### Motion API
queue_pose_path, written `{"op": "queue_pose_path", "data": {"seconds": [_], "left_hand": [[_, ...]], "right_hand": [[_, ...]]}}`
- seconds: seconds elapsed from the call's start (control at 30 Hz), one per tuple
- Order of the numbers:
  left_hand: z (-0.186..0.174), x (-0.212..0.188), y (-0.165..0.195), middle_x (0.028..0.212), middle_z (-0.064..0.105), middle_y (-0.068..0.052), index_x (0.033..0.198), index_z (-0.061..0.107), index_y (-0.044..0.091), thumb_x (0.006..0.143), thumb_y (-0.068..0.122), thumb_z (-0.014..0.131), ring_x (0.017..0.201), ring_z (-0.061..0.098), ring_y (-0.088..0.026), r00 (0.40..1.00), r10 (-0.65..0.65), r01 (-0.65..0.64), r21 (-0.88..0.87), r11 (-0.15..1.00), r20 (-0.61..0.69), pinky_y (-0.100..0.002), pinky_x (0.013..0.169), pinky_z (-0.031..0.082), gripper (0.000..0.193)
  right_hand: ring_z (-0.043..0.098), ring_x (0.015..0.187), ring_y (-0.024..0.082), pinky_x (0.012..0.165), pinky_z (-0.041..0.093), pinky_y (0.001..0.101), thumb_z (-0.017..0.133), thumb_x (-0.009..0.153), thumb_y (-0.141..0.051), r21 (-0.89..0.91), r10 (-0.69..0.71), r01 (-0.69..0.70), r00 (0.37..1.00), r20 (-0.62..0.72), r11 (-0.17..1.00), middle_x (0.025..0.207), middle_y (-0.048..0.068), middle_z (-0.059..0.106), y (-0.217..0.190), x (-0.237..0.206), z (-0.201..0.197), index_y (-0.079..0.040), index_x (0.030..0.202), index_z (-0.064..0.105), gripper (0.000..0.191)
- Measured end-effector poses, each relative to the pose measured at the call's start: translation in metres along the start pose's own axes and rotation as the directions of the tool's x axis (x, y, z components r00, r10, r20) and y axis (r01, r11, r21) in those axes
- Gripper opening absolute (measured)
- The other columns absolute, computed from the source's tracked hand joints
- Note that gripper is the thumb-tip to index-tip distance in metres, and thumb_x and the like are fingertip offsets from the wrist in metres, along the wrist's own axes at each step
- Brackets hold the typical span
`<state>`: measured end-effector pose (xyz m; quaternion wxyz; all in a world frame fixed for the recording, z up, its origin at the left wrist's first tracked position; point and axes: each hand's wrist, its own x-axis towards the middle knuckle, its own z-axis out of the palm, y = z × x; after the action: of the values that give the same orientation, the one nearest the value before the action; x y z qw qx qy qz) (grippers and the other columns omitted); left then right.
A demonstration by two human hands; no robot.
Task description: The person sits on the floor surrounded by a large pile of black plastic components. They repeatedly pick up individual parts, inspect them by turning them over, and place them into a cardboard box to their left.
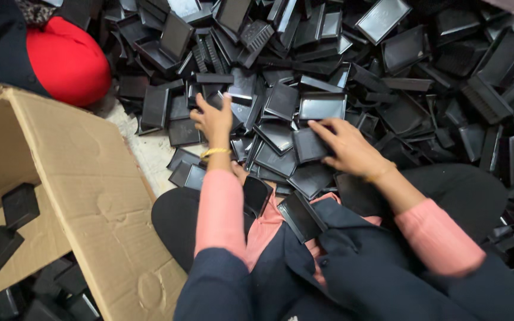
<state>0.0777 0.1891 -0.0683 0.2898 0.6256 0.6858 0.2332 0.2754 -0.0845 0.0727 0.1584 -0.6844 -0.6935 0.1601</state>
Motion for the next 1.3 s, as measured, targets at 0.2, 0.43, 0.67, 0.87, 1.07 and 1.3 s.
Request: {"op": "queue_pose_path", "data": {"seconds": [0.2,0.43,0.67,0.87,1.07,1.3], "left_hand": [[-0.002,-0.022,0.011,0.137,0.038,-0.024,0.146,0.042,0.025,0.078,0.028,0.077,0.116,0.05,-0.044,0.994,0.09,-0.078,-0.173,0.982,0.064,-0.05,0.1,0.047,0.077],[-0.053,-0.132,-0.03,0.13,0.062,-0.013,0.135,0.053,0.01,0.105,0.036,0.049,0.112,0.065,-0.029,0.767,0.406,0.55,-0.835,-0.017,0.497,-0.044,0.088,0.056,0.04],[-0.033,-0.161,-0.033,0.13,0.064,-0.02,0.125,0.058,0.01,0.103,0.055,0.043,0.11,0.068,-0.034,0.701,0.281,0.7,-0.707,-0.098,0.655,-0.05,0.088,0.059,0.052],[-0.05,-0.17,-0.015,0.138,0.062,-0.023,0.137,0.055,0.004,0.105,0.06,0.039,0.116,0.065,-0.034,0.704,0.335,0.693,-0.708,-0.133,0.626,-0.048,0.097,0.055,0.066],[-0.04,-0.178,0.018,0.136,0.063,-0.018,0.15,0.047,0.0,0.102,0.063,0.036,0.117,0.064,-0.028,0.69,0.324,0.695,-0.718,-0.047,0.647,-0.042,0.1,0.053,0.08],[-0.027,-0.203,0.046,0.131,0.064,-0.016,0.153,0.049,0.003,0.111,0.059,0.032,0.109,0.063,-0.025,0.537,0.509,0.759,-0.649,0.057,0.673,-0.039,0.099,0.052,0.072]], "right_hand": [[0.057,0.121,0.029,0.1,0.045,0.039,0.085,0.075,-0.026,0.397,0.363,-0.292,0.924,-0.116,0.87,0.13,0.019,0.056,0.002,-0.041,0.005,-0.009,0.154,0.038,0.094],[0.06,0.105,0.014,0.085,0.05,0.031,0.072,0.09,-0.023,0.964,0.598,-0.266,0.77,0.223,-0.017,0.12,0.004,0.062,-0.063,-0.002,-0.005,-0.008,0.152,0.049,0.068],[0.046,0.145,0.032,0.114,0.042,0.0406,0.075,0.091,-0.023,0.788,-0.253,0.327,0.941,-0.223,0.521,0.16,0.018,0.041,-0.177,-0.019,-0.032,-0.003,0.157,0.032,0.081],[0.067,0.117,0.033,0.103,0.054,0.0403,0.075,0.092,-0.016,0.234,0.299,-0.212,0.844,-0.445,0.949,0.124,0.018,0.07,0.011,0.046,-0.01,-0.003,0.128,0.067,0.039],[0.065,0.111,0.036,0.105,0.035,0.0619,0.085,0.086,-0.02,-0.097,0.524,-0.552,0.823,-0.218,0.828,0.111,0.016,0.072,0.136,0.039,0.008,-0.005,0.111,0.066,0.035],[0.065,0.103,0.006,0.093,0.053,0.0228,0.07,0.092,-0.004,0.913,0.396,0.078,0.883,-0.25,0.401,0.112,0.002,0.069,0.021,-0.039,-0.01,-0.013,0.135,0.044,0.051]]}}
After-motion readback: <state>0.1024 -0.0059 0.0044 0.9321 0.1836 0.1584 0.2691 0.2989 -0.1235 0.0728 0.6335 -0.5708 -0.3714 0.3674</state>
